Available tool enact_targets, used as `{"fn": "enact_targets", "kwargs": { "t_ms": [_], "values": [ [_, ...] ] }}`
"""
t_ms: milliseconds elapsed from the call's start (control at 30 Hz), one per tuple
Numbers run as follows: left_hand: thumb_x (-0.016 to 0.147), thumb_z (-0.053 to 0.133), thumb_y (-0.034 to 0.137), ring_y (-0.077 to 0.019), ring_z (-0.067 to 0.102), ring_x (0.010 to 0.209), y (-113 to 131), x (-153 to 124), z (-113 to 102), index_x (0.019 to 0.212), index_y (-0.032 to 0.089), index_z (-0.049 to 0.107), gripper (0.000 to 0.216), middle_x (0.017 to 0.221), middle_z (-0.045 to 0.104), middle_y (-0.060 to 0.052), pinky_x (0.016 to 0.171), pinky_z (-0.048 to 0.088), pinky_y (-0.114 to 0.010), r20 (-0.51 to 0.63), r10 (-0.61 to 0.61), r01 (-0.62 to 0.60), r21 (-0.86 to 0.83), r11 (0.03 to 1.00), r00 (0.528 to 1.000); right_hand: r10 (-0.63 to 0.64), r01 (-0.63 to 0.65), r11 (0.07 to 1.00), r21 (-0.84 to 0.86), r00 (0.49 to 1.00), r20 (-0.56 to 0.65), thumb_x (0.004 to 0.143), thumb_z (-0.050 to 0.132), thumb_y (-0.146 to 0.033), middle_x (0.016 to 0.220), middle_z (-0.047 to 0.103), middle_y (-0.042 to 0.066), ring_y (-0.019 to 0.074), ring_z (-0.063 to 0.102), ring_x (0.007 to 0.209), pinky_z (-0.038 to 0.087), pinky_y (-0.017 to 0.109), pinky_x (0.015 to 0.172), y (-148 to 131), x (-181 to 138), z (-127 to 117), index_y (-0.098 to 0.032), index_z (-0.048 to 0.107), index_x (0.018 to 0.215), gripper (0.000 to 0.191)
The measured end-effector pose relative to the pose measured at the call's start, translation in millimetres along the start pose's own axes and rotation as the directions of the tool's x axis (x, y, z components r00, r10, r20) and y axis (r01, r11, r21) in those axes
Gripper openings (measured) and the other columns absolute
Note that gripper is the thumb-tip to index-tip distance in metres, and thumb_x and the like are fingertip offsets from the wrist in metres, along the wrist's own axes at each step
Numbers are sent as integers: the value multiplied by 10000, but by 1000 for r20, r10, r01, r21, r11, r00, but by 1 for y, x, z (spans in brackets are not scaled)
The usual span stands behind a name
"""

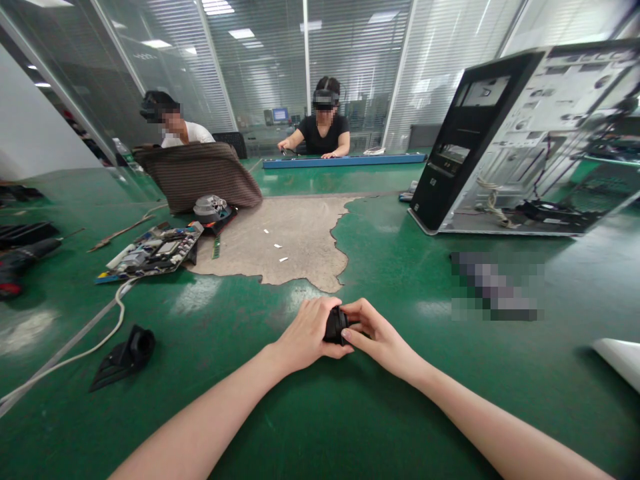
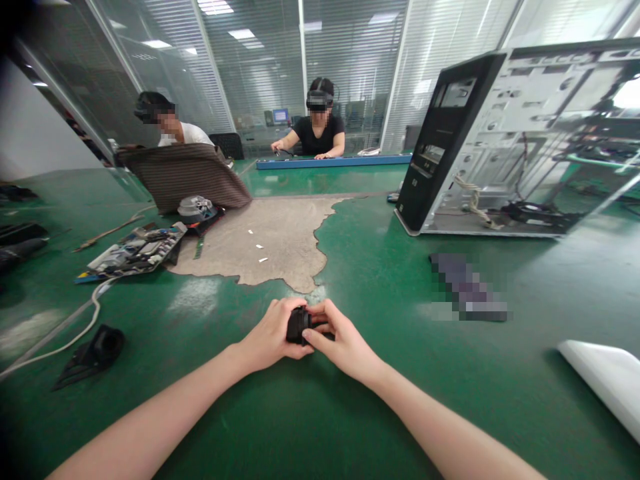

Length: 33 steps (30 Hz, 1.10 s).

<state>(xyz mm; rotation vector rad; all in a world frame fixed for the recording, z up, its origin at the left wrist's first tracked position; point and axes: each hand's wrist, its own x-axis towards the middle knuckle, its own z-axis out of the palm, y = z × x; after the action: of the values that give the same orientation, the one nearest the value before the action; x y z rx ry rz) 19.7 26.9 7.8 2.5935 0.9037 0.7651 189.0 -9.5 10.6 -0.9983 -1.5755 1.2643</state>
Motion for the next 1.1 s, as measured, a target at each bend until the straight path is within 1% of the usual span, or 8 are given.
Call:
{"fn": "enact_targets", "kwargs": {
  "t_ms": [133, 233, 333, 433, 567, 833, 967, 1100],
  "values": [
    [639, 661, 381, -245, 501, 944, 0, 0, 1, 1138, 205, 280, 652, 1056, 494, -76, 785, 384, -379, -4, -4, 4, 2, 1000, 1000, -40, 40, 999, 18, 999, -19, 789, 534, -276, 944, 520, 19, 151, 523, 939, 470, 283, 782, 0, 1, -1, -228, 482, 924, 152],
    [617, 674, 401, -243, 502, 925, 1, 0, 0, 1136, 205, 280, 680, 1045, 492, -74, 782, 385, -380, 5, -12, 12, -9, 1000, 1000, -24, 25, 999, 21, 999, -48, 799, 519, -295, 905, 521, 13, 144, 533, 902, 475, 275, 764, 0, 1, 0, -224, 480, 890, 122],
    [573, 703, 420, -245, 495, 920, 1, 0, -1, 1137, 201, 274, 742, 1043, 485, -77, 782, 383, -382, 11, 1, -1, -15, 1000, 1000, 13, -14, 1000, -17, 998, -56, 806, 511, -279, 913, 528, 15, 145, 544, 886, 472, 293, 780, 1, 1, 1, -222, 466, 936, 149],
    [593, 700, 381, -238, 488, 926, 0, 1, -1, 1137, 194, 270, 719, 1047, 482, -79, 784, 379, -371, 11, 14, -14, -4, 1000, 1000, 33, -34, 999, -38, 999, -32, 814, 498, -258, 925, 535, 21, 148, 549, 878, 467, 310, 794, 1, 0, 1, -217, 457, 980, 176],
    [651, 658, 323, -225, 489, 927, 0, 1, 0, 1132, 192, 270, 632, 1047, 489, -74, 780, 373, -360, 10, 15, -15, 7, 1000, 1000, -24, 23, 1000, 11, 999, 23, 783, 545, -224, 938, 507, 15, 149, 523, 918, 468, 295, 794, 0, -1, -1, -223, 464, 949, 184],
    [628, 678, 337, -229, 487, 944, -2, 1, 1, 1135, 188, 269, 668, 1048, 489, -74, 791, 363, -357, 17, 28, -28, -3, 1000, 999, -20, 20, 1000, -4, 999, -50, 813, 502, -263, 892, 503, 7, 134, 529, 866, 464, 273, 770, 0, 2, 0, -221, 469, 903, 105],
    [634, 672, 324, -229, 488, 937, -1, 1, 1, 1136, 188, 266, 660, 1045, 489, -74, 789, 364, -355, 10, 28, -28, 2, 1000, 1000, 28, -29, 999, -44, 999, -17, 831, 471, -250, 932, 532, 27, 146, 543, 884, 468, 304, 784, 0, 1, 0, -212, 446, 985, 160],
    [648, 658, 330, -230, 489, 932, -2, 1, 2, 1132, 191, 264, 640, 1047, 489, -74, 782, 366, -358, 9, 27, -28, 4, 1000, 1000, -16, 17, 999, -34, 1000, 20, 800, 521, -221, 927, 518, 19, 148, 530, 901, 467, 300, 781, 0, -1, -2, -215, 455, 958, 171]
  ]
}}
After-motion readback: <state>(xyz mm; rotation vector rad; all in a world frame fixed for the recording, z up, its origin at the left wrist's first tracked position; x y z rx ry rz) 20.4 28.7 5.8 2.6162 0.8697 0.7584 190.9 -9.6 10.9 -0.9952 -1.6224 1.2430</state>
